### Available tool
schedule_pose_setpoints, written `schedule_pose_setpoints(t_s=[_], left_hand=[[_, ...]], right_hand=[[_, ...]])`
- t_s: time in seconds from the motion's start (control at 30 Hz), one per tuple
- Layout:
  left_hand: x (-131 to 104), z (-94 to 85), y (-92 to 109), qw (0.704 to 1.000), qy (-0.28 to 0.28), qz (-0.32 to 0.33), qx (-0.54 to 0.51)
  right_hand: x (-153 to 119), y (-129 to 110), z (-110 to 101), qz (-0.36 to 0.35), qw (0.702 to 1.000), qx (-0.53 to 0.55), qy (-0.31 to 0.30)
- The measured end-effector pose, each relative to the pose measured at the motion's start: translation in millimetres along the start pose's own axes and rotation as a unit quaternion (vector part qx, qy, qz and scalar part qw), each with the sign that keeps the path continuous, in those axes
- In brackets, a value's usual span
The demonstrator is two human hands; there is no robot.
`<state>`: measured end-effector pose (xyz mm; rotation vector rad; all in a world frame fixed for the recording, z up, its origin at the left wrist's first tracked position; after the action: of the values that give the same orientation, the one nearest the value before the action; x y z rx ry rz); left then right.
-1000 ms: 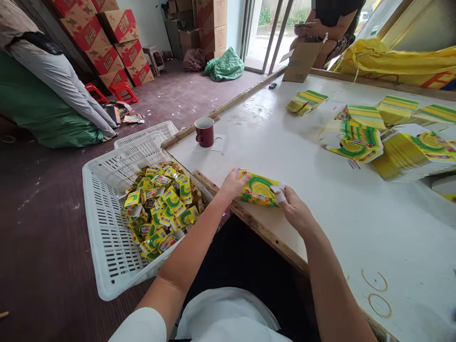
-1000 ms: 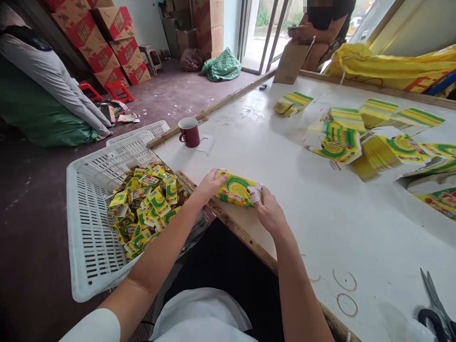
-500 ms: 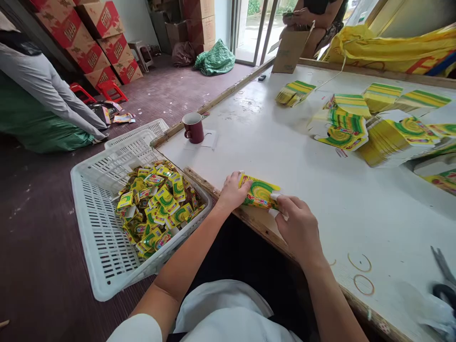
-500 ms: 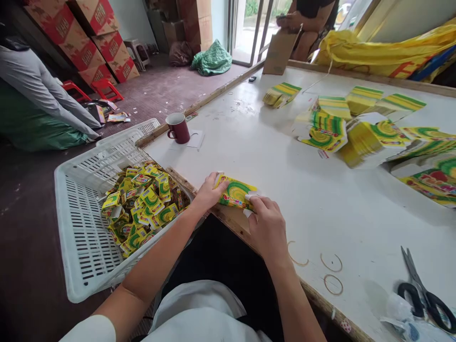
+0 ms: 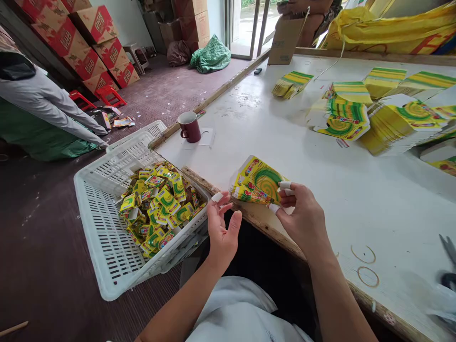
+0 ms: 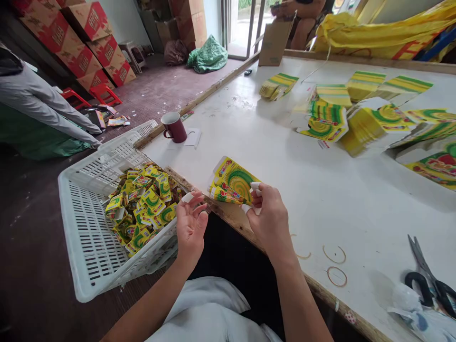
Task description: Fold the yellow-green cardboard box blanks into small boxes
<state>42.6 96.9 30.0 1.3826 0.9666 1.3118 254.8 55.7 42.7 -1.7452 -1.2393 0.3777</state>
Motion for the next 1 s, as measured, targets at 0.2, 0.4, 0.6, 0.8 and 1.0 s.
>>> schedule_pose_setpoints(t_s=[0.2, 0.4, 0.6, 0.8, 1.0], left_hand=[[8, 22.0, -30, 0.964, -0.031, -0.191, -0.181], [5, 5.2, -5, 0.997, -0.025, -0.073, 0.002], [2, 2.0, 5, 0.999, -0.030, 0.002, 0.035], [2, 22.3, -3, 0.986, -0.101, -0.089, -0.096], [6, 18.3, 3, 0.982, -0.027, -0.110, -0.150]], right_hand=[[-19, -38, 15, -0.042, 0.973, 0.180, -0.138], [-37, -33, 35, 0.050, 0.949, 0.301, -0.076], [-49, -30, 48, 0.086, 0.960, 0.260, -0.063], [-46, -39, 49, 0.077, 0.936, 0.324, -0.113], [-62, -55, 60, 0.059, 0.944, 0.291, -0.146]])
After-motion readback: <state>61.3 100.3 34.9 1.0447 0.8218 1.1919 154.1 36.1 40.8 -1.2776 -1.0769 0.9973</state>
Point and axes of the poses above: each hand's wrist, its own x-axis towards the middle knuckle, its own z-axis out of the palm, y = z × x, the point moved 10 cm from there along x, towards the middle knuckle, and after that the axes turned 3 degrees about -y, right-handed, at the moved point
